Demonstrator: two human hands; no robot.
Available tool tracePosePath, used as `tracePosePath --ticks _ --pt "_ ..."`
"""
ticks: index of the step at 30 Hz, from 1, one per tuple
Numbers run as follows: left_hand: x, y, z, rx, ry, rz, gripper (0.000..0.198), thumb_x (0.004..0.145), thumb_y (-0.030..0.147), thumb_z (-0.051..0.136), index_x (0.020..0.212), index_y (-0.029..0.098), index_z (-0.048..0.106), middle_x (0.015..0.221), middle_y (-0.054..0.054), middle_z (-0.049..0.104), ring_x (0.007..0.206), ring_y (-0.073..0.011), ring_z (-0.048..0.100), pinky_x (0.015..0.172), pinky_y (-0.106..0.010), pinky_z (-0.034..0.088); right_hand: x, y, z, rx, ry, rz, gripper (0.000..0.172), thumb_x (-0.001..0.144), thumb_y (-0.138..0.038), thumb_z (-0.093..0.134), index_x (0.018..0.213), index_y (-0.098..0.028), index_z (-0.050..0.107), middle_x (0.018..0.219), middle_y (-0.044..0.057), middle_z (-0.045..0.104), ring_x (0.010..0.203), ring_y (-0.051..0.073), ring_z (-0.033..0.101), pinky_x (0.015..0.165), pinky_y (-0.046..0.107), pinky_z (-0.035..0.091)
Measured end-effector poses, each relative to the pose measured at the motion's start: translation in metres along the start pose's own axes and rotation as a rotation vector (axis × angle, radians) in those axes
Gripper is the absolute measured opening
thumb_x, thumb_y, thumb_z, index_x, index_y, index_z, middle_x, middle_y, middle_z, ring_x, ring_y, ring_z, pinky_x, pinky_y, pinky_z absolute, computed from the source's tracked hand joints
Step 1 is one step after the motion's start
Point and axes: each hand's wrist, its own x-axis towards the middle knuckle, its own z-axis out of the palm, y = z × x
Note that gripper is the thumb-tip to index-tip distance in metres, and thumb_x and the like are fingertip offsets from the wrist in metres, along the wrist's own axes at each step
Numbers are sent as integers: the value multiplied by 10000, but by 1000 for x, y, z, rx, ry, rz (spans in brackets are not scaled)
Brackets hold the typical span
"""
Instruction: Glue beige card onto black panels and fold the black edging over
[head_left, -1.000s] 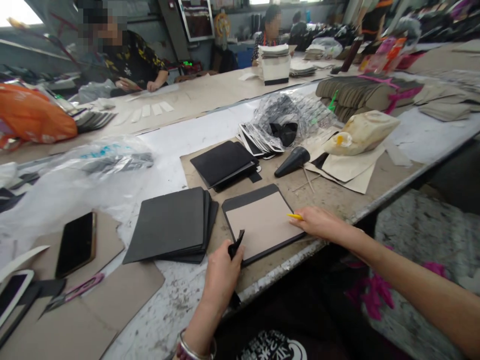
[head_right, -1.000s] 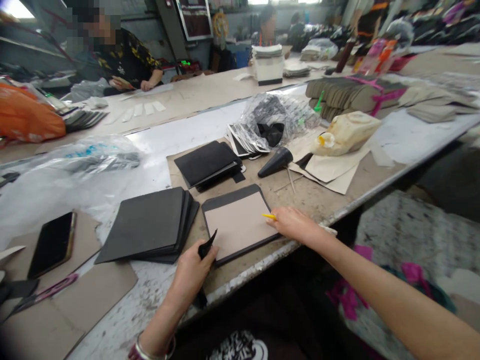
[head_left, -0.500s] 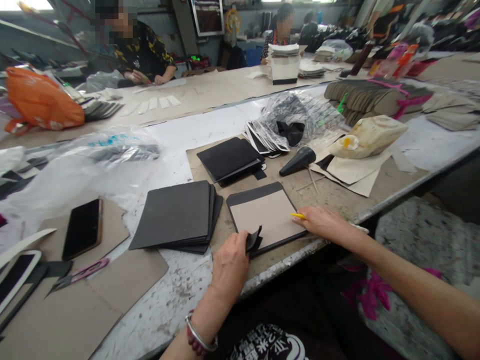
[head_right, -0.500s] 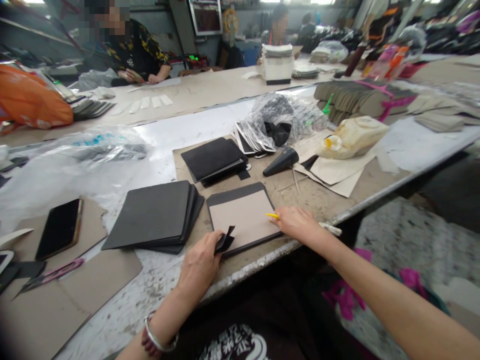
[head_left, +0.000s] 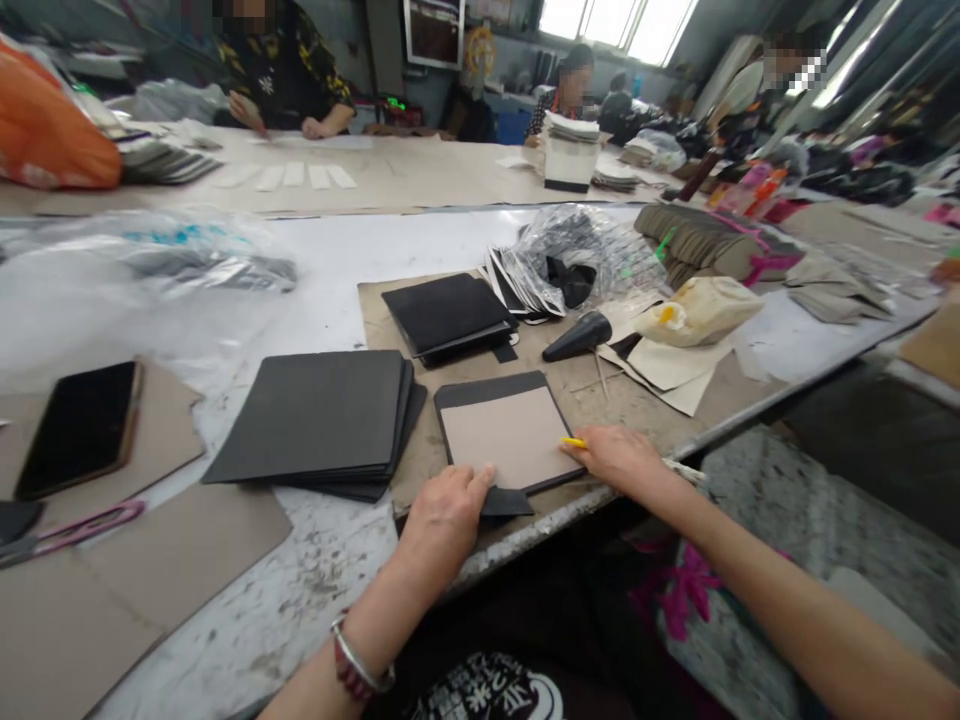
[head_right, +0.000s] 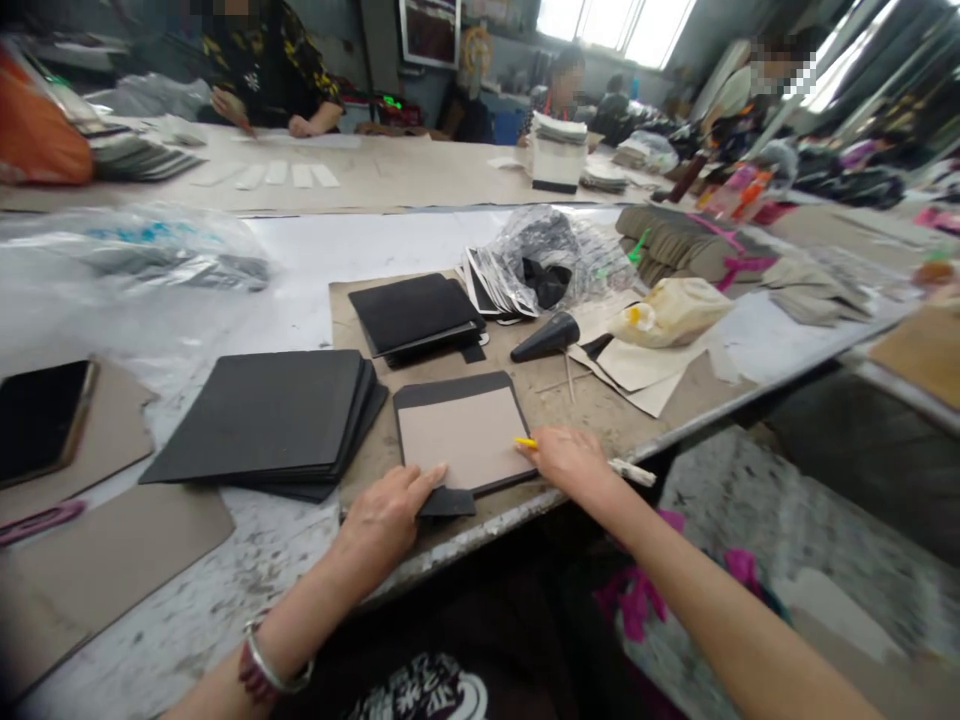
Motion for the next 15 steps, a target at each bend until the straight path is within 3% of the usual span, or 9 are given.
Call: tracePosePath --ticks 8,12,15 --pt "-1 -4 4 -92 42 -35 536 747 -30 375 1215 176 539 914 -88 614 883 -222 569 793 -343 494 -6 9 -5 32 80 68 402 900 -452 356 957 -154 621 934 168 665 913 303 617 721 366 425" --pt "-4 -12 10 -415 170 -63 539 694 -27 392 1172 150 570 923 -87 617 894 -195 580 826 -320 483 -14 21 1 28 192 82 354 908 -412 357 916 -156 600 866 139 662 834 262 623 677 320 408" --pt "-13 -16 10 -709 329 -197 372 796 91 390 1090 135 614 825 -68 630 765 -173 596 755 -302 494 -19 28 11 64 241 24 317 911 -366 355 883 -163 597 846 112 654 796 228 614 673 299 400"
